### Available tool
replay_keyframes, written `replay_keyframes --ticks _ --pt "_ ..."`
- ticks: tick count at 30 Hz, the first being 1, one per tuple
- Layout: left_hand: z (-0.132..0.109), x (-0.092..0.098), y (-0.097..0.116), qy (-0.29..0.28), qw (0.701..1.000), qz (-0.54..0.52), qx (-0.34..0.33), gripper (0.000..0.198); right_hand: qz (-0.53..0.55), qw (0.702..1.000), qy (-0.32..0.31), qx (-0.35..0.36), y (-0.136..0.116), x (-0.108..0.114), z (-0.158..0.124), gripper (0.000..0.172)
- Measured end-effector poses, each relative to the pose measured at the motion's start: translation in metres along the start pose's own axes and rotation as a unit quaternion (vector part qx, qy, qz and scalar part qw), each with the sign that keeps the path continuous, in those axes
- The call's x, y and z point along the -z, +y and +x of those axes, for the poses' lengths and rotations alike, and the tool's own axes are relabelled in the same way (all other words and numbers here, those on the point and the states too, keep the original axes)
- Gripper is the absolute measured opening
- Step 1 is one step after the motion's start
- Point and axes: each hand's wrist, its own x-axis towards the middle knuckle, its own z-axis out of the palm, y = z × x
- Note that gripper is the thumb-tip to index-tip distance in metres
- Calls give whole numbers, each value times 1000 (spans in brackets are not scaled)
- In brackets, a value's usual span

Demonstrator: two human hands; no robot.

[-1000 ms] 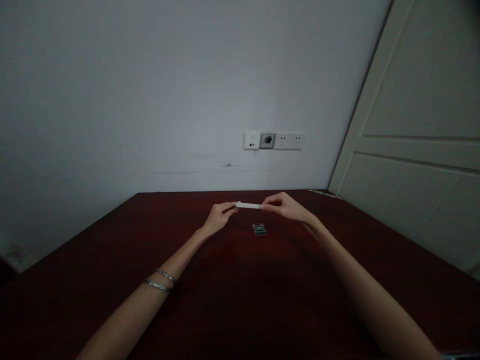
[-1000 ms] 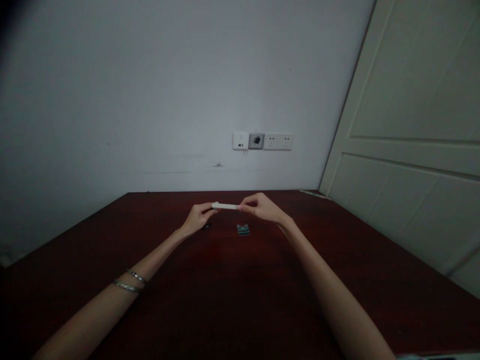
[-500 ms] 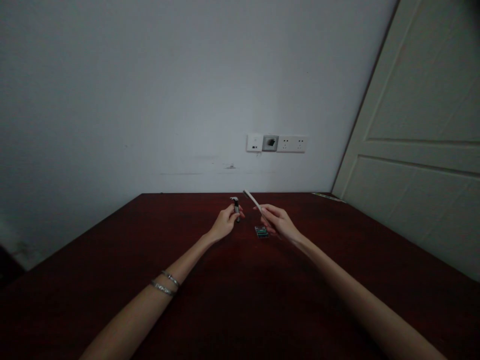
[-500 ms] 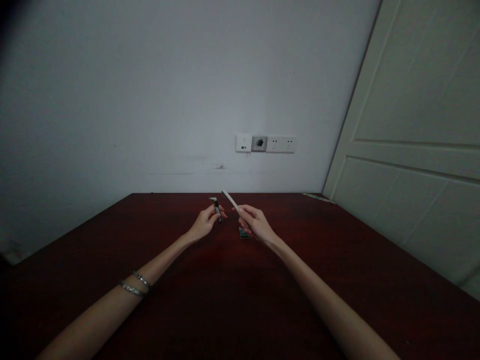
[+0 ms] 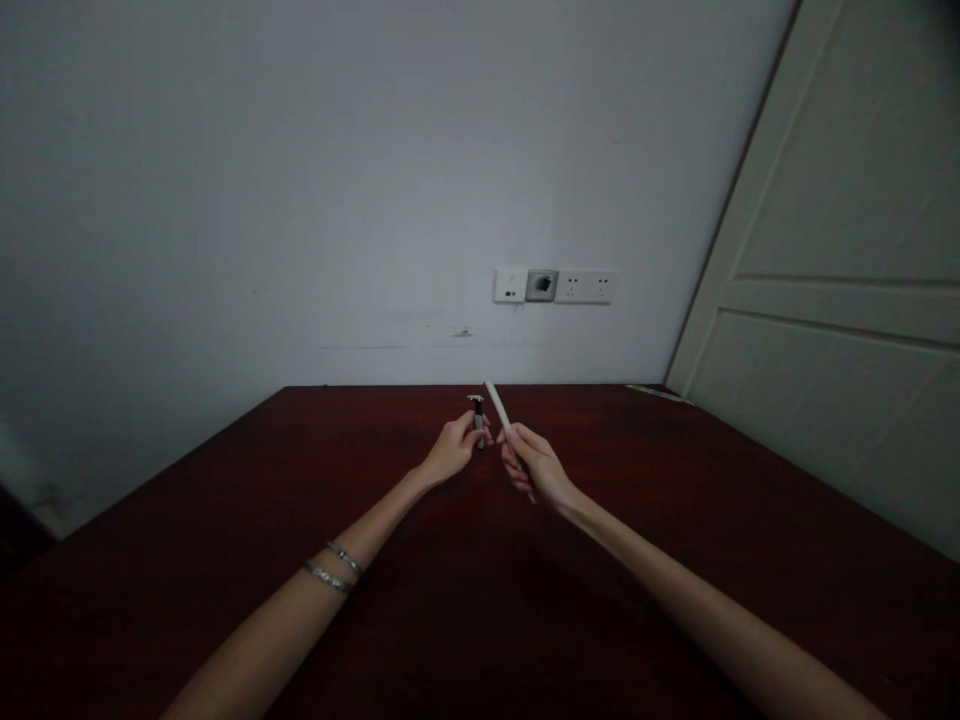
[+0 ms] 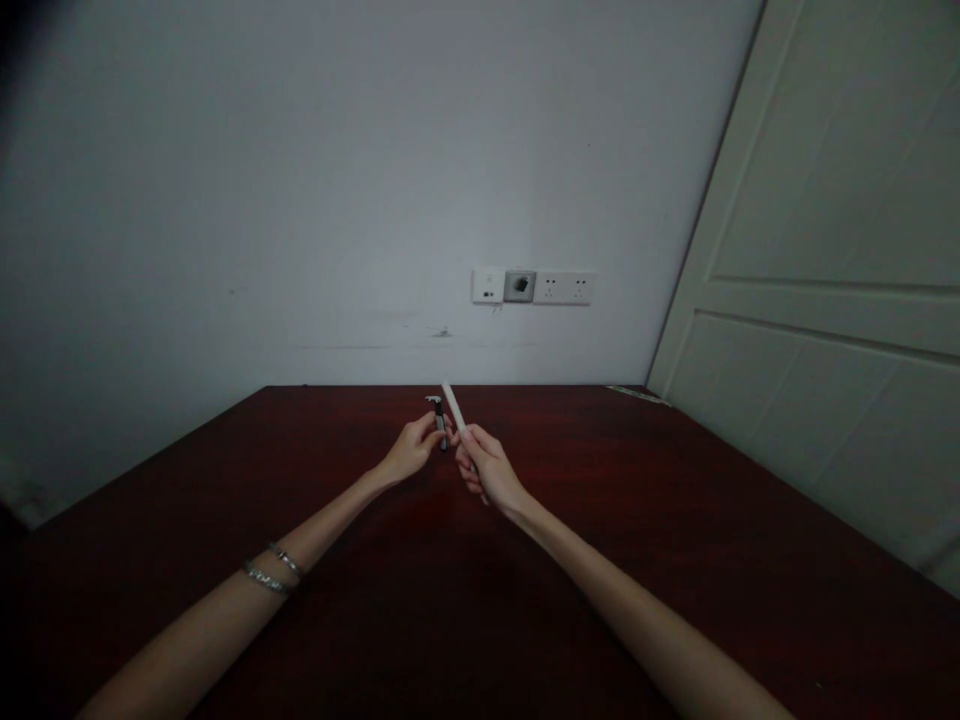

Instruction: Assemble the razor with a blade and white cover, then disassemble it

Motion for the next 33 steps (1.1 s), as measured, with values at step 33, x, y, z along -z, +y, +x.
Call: replay_keyframes --ticks 33 --pt "6 7 -2 17 1000 14 -17 11 -7 991 127 52 10 -19 -1 33"
